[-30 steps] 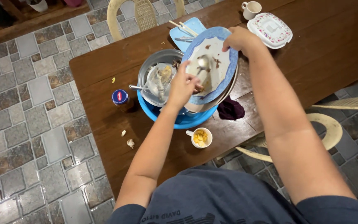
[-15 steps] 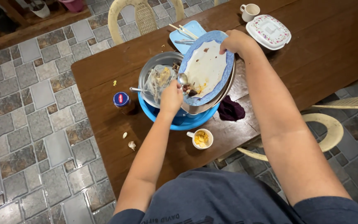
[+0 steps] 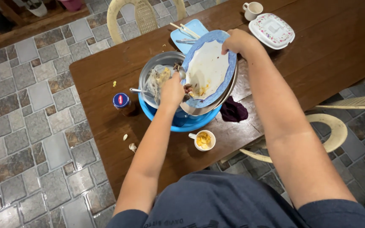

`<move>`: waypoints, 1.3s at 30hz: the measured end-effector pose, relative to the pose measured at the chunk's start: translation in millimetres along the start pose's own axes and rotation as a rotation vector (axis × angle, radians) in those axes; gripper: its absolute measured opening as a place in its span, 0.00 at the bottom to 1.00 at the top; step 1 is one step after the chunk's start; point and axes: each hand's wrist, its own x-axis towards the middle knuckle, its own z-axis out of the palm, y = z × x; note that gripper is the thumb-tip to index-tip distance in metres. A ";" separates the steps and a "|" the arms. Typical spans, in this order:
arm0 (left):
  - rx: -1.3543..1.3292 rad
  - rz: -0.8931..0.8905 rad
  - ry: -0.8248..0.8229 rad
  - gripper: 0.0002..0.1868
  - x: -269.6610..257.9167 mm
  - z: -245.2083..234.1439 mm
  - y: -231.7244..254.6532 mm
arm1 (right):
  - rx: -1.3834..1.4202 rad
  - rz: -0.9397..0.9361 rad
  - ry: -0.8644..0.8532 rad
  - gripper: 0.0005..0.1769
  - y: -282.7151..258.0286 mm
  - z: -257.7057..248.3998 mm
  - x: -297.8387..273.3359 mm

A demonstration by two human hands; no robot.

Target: Clearing dirty dishes and food scraps from a dining table and organizing them into basins.

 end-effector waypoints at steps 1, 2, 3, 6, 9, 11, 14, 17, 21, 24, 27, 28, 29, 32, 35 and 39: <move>0.001 -0.004 -0.001 0.14 -9.2 -8.2 4.9 | 0.000 0.000 -0.004 0.28 -5.2 -0.6 -4.0; -0.067 0.000 0.004 0.10 -17.8 -16.2 10.3 | -0.011 0.010 0.004 0.28 -9.9 -1.9 -8.3; -0.135 0.003 0.008 0.08 -26.5 -24.2 15.9 | -0.022 0.020 0.012 0.27 -14.6 -3.4 -12.6; -0.382 -0.053 -0.157 0.07 -58.8 -70.9 65.0 | -0.032 -0.023 0.023 0.28 -3.4 1.4 0.6; -0.270 -0.018 -0.138 0.08 -71.7 -36.6 20.0 | -0.005 -0.001 0.017 0.29 -6.9 -1.1 -3.0; -0.134 0.007 -0.063 0.08 -75.2 -23.1 -6.9 | -0.052 -0.023 0.015 0.29 -4.3 1.4 -0.2; 0.010 0.045 0.021 0.08 -72.9 -20.3 -10.4 | -0.079 -0.034 0.022 0.27 -5.5 -0.8 -2.1; 0.007 0.069 0.031 0.08 -71.2 -18.9 -1.2 | -0.037 -0.023 0.022 0.27 -7.2 -0.8 -7.7; 0.056 0.020 0.026 0.08 -63.3 -7.5 -16.1 | 0.066 -0.057 -0.007 0.27 0.2 -12.0 -25.7; 0.114 0.012 0.056 0.09 -63.1 -0.7 -30.5 | 0.182 0.052 0.012 0.29 22.1 -27.4 -45.4; 0.169 0.072 0.068 0.06 -64.0 16.5 -48.6 | 0.244 0.287 0.075 0.32 34.9 -46.4 -76.6; 0.172 0.071 0.067 0.06 -65.8 16.4 -49.5 | 0.246 0.287 0.073 0.32 50.8 -49.5 -77.6; 0.194 0.099 0.069 0.05 -67.3 16.4 -50.2 | 0.303 0.293 0.065 0.30 67.0 -52.8 -78.2; 0.224 0.142 0.070 0.03 -70.7 3.8 -32.6 | 0.424 0.310 0.079 0.29 103.2 -63.3 -82.0; 0.226 0.165 0.078 0.05 -63.6 -8.8 -11.1 | 0.625 0.248 0.124 0.30 134.0 -70.7 -80.4; 0.181 0.230 0.138 0.14 -45.6 -5.3 2.2 | 0.772 0.029 0.211 0.31 172.7 -73.9 -61.6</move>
